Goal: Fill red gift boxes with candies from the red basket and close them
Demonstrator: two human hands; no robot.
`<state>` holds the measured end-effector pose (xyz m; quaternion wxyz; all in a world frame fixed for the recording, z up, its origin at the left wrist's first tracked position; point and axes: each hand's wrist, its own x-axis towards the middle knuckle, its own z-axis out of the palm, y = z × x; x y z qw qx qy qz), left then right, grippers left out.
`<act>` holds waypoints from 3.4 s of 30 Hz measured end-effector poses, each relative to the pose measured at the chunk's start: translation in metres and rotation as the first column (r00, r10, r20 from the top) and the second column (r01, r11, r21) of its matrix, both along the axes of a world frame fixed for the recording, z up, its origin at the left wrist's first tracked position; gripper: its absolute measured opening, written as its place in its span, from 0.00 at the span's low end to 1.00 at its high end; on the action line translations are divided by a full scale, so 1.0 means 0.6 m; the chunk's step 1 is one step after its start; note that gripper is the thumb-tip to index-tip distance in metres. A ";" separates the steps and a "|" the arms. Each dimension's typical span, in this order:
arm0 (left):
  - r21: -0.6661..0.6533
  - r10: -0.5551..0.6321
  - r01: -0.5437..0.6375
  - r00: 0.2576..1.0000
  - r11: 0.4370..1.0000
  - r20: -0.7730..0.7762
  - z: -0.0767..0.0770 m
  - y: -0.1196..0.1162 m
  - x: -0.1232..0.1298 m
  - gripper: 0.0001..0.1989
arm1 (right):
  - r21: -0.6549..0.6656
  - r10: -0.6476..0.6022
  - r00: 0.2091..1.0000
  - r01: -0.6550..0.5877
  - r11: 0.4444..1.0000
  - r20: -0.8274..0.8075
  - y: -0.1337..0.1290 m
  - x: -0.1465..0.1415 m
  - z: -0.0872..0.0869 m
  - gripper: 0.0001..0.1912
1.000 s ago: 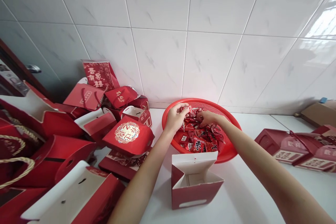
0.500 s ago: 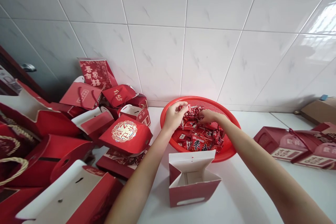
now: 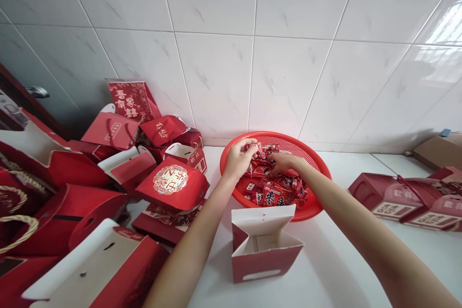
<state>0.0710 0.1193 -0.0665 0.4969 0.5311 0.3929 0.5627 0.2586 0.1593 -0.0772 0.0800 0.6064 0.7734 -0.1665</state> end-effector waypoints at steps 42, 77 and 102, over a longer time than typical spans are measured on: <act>-0.043 0.079 -0.076 0.993 0.996 0.086 0.008 0.001 -0.001 0.06 | 0.153 0.028 0.967 0.012 0.988 -0.255 0.013 0.008 -0.011 0.09; -0.057 0.120 -0.107 0.946 0.993 0.302 -0.009 0.021 -0.006 0.14 | 0.088 0.078 0.290 0.025 0.996 -0.954 -0.044 0.009 0.067 0.15; 0.038 -0.036 0.030 0.984 0.999 0.173 -0.002 0.007 -0.008 0.16 | 0.057 0.039 0.275 0.055 0.997 -0.961 -0.084 0.001 0.074 0.19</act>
